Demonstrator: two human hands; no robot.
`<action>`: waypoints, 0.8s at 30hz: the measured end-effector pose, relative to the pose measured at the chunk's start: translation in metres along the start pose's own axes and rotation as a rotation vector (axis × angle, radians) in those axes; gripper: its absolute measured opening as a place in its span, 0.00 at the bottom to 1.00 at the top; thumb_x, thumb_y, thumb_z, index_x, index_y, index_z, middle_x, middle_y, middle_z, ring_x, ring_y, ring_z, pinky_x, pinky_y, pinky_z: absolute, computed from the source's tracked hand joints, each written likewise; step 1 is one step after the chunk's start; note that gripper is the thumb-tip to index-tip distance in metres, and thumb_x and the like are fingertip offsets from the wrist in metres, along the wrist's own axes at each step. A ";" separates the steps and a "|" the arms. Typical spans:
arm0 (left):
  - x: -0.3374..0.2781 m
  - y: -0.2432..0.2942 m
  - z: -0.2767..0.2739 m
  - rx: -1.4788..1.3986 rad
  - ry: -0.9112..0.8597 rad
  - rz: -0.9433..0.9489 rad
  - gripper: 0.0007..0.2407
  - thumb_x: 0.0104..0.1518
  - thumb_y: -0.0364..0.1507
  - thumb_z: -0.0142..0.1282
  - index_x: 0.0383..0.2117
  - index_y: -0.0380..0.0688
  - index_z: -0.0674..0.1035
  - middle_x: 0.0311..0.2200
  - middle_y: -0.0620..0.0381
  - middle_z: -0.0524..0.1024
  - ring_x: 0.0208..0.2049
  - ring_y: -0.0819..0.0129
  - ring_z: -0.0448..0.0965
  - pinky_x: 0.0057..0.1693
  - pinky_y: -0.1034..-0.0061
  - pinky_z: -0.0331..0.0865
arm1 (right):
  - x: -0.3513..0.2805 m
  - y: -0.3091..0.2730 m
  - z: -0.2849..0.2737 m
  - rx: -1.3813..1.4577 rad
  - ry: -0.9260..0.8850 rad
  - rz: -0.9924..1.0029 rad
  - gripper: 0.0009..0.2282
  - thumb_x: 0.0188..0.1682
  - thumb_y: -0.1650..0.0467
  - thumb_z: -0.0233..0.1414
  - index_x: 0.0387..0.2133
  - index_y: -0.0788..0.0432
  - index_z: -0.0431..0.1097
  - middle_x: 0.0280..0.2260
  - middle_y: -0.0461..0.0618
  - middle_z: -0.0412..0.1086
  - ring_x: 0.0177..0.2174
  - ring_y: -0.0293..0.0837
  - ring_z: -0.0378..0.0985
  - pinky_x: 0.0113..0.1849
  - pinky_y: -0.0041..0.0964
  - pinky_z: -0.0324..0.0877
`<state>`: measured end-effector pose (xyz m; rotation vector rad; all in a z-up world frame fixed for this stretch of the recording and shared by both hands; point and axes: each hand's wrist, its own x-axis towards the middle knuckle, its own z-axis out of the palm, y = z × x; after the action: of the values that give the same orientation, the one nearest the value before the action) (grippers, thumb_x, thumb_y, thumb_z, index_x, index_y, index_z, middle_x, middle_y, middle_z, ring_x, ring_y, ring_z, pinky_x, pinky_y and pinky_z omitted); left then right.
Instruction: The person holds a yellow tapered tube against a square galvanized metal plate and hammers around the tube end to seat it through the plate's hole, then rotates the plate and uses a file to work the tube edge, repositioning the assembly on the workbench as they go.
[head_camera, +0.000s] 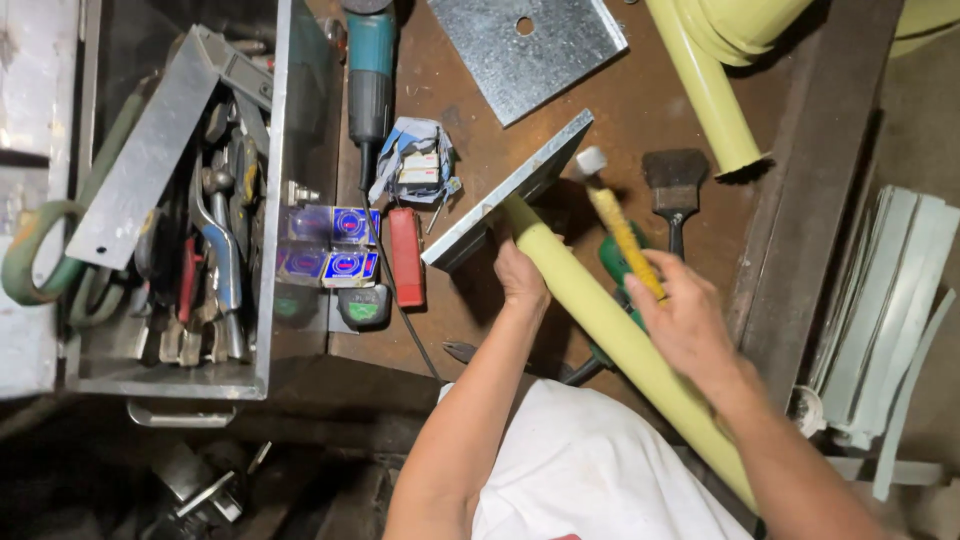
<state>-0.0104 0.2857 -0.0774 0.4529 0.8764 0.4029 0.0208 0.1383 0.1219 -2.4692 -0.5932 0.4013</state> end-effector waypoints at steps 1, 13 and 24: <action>0.004 0.006 -0.003 0.013 -0.014 -0.005 0.20 0.63 0.36 0.37 0.32 0.29 0.79 0.27 0.38 0.81 0.24 0.50 0.82 0.33 0.60 0.78 | 0.006 0.015 0.001 0.006 0.016 0.011 0.18 0.50 0.66 0.56 0.50 0.65 0.70 0.39 0.65 0.76 0.36 0.59 0.82 0.38 0.48 0.75; 0.029 0.040 0.002 -0.058 0.012 0.093 0.18 0.66 0.40 0.42 0.31 0.36 0.77 0.25 0.49 0.76 0.25 0.58 0.79 0.34 0.64 0.75 | 0.060 0.193 0.029 -0.447 -0.002 0.152 0.19 0.53 0.71 0.52 0.58 0.65 0.63 0.52 0.71 0.65 0.48 0.71 0.71 0.48 0.60 0.68; 0.018 0.081 0.019 0.020 -0.230 -0.111 0.22 0.64 0.44 0.39 0.33 0.33 0.74 0.24 0.42 0.77 0.21 0.53 0.79 0.30 0.58 0.77 | 0.008 0.097 0.048 0.170 -0.196 0.363 0.20 0.52 0.60 0.55 0.50 0.62 0.71 0.45 0.59 0.75 0.40 0.49 0.81 0.43 0.45 0.76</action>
<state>0.0031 0.3585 -0.0348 0.4565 0.6795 0.2346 0.0404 0.0918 0.0260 -2.3856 -0.1712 0.8079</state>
